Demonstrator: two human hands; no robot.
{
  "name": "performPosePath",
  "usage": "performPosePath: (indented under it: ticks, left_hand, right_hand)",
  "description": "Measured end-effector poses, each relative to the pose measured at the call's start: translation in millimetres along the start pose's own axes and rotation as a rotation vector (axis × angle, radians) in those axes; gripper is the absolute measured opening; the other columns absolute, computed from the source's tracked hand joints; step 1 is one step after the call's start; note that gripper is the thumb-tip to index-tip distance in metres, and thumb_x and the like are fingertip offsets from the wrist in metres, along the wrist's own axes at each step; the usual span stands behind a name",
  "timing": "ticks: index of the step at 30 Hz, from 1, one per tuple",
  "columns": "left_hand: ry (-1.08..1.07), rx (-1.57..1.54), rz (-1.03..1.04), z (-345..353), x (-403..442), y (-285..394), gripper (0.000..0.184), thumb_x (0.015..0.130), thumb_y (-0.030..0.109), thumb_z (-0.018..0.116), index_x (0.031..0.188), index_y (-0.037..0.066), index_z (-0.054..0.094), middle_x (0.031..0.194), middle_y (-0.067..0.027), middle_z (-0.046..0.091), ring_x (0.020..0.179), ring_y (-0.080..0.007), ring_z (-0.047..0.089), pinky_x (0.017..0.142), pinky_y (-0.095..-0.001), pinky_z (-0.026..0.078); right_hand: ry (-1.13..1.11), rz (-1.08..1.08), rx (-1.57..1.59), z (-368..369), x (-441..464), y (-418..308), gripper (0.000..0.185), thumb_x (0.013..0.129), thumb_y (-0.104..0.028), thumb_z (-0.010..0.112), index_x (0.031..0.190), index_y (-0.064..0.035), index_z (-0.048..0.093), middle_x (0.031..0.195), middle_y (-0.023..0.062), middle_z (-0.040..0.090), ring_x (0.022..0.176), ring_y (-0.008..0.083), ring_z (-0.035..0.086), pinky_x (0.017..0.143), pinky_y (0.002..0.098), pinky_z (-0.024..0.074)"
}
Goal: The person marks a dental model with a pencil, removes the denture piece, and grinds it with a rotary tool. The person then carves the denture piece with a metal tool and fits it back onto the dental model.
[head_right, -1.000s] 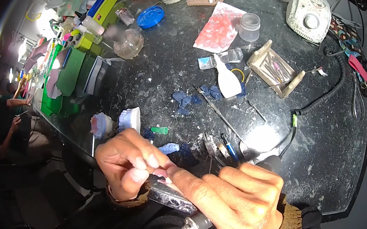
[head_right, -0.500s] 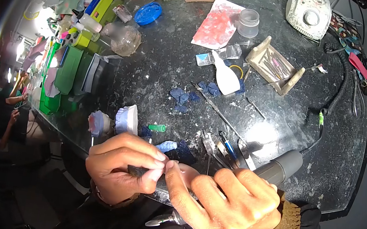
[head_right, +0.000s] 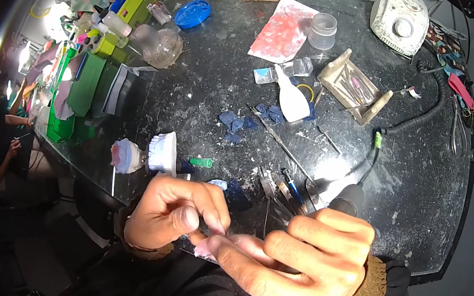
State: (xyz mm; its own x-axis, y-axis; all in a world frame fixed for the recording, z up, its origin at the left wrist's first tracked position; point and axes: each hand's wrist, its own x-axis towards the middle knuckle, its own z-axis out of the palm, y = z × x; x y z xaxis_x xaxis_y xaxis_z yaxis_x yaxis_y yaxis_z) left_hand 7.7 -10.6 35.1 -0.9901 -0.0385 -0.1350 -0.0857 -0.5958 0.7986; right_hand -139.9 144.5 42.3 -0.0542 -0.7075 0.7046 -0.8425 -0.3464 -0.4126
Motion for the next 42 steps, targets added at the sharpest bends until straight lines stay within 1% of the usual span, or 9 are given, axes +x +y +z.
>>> performPosePath:
  ticks: [8, 13, 16, 20, 28, 31, 35, 38, 42]
  left_hand:
    - [-0.048, -0.260, -0.077, -1.8, 5.0, -7.5, 0.008, 0.076, -0.003, 0.061, 0.082, -0.008, 0.057, 0.101, -0.0204, 0.050, 0.072, -0.0207, 0.061, 0.065, -0.0279, 0.054]
    - [0.008, -0.330, -0.003, -1.6, -0.2, -8.1, 0.005, 0.071, -0.006, 0.062, 0.072, -0.004, 0.057, 0.095, -0.0193, 0.059, 0.080, -0.0209, 0.062, 0.073, -0.0308, 0.054]
    - [0.185, -0.208, 0.283, 8.9, 1.7, -14.9, 0.017, 0.065, -0.013, 0.063, 0.063, 0.000, 0.052, 0.091, -0.0196, 0.059, 0.076, -0.0207, 0.064, 0.069, -0.0297, 0.056]
    - [0.301, 0.122, 0.497, 14.6, 3.6, -18.9, 0.023, 0.060, -0.011, 0.069, 0.057, 0.004, 0.051, 0.086, -0.0154, 0.060, 0.075, -0.0181, 0.065, 0.063, -0.0245, 0.056]
    - [0.280, 0.398, 0.631, 7.7, 9.7, -21.1, 0.019, 0.060, -0.009, 0.073, 0.059, 0.002, 0.057, 0.083, -0.0151, 0.062, 0.070, -0.0159, 0.064, 0.059, -0.0238, 0.053]
    - [0.239, 0.078, 0.523, 6.7, 7.8, -20.7, 0.018, 0.062, -0.011, 0.071, 0.064, 0.000, 0.057, 0.084, -0.0174, 0.062, 0.072, -0.0173, 0.063, 0.063, -0.0256, 0.054]
    - [0.156, -0.135, 0.416, 1.4, 8.5, -26.7, 0.029, 0.068, -0.010, 0.068, 0.091, -0.002, 0.052, 0.092, -0.0173, 0.060, 0.081, -0.0162, 0.062, 0.072, -0.0265, 0.052]
    - [0.181, -0.234, 0.242, 1.2, 5.4, -22.3, 0.037, 0.067, -0.010, 0.070, 0.099, -0.002, 0.051, 0.094, -0.0161, 0.060, 0.082, -0.0154, 0.061, 0.072, -0.0257, 0.051]
    - [0.098, -0.025, 0.246, -4.0, 5.0, -21.4, 0.032, 0.070, -0.011, 0.068, 0.099, -0.002, 0.061, 0.101, -0.0153, 0.060, 0.086, -0.0173, 0.061, 0.074, -0.0266, 0.052]
  right_hand:
    - [-0.098, 0.051, 0.043, -1.1, 1.4, 2.9, 0.029, 0.063, -0.017, 0.073, 0.090, -0.0253, 0.069, 0.049, -0.0107, 0.030, 0.040, 0.0023, 0.030, 0.038, 0.0185, 0.0189]
    - [-0.097, 0.166, 0.003, -0.5, 5.9, -1.4, 0.032, 0.066, -0.029, 0.072, 0.093, -0.0125, 0.068, 0.043, -0.0085, 0.039, 0.036, 0.0043, 0.032, 0.038, 0.0216, 0.0196]
    - [-0.104, 0.210, -0.021, -4.1, 8.7, 3.3, 0.051, 0.058, -0.044, 0.074, 0.087, -0.0032, 0.066, 0.047, -0.0042, 0.051, 0.034, 0.0058, 0.041, 0.037, 0.0215, 0.0237]
    - [-0.125, 0.279, 0.126, -5.1, 8.7, -0.9, 0.043, 0.062, -0.034, 0.075, 0.093, -0.0063, 0.067, 0.053, -0.0038, 0.055, 0.039, 0.0058, 0.047, 0.037, 0.0207, 0.0274]
    - [0.027, 0.355, 0.322, 5.7, 7.0, 0.6, 0.023, 0.065, -0.010, 0.077, 0.083, -0.0005, 0.067, 0.071, 0.0073, 0.068, 0.041, 0.0086, 0.055, 0.037, 0.0183, 0.0355]
    - [0.018, 0.361, 0.305, 5.0, 6.9, 0.5, 0.023, 0.064, -0.009, 0.077, 0.083, -0.0010, 0.067, 0.070, 0.0074, 0.068, 0.040, 0.0083, 0.054, 0.037, 0.0187, 0.0356]
    - [0.004, 0.354, 0.276, 5.0, 5.7, 1.2, 0.021, 0.065, -0.008, 0.076, 0.082, -0.0016, 0.067, 0.070, 0.0074, 0.068, 0.038, 0.0078, 0.052, 0.037, 0.0186, 0.0352]
    - [-0.088, 0.390, 0.299, -1.7, 5.4, 0.7, 0.031, 0.069, -0.019, 0.069, 0.096, -0.0035, 0.067, 0.069, 0.0060, 0.066, 0.045, 0.0141, 0.058, 0.039, 0.0237, 0.0399]
    - [-0.088, 0.361, 0.296, -2.0, 4.9, 3.7, 0.034, 0.068, -0.020, 0.069, 0.098, -0.0042, 0.067, 0.064, 0.0045, 0.063, 0.043, 0.0133, 0.056, 0.038, 0.0237, 0.0384]
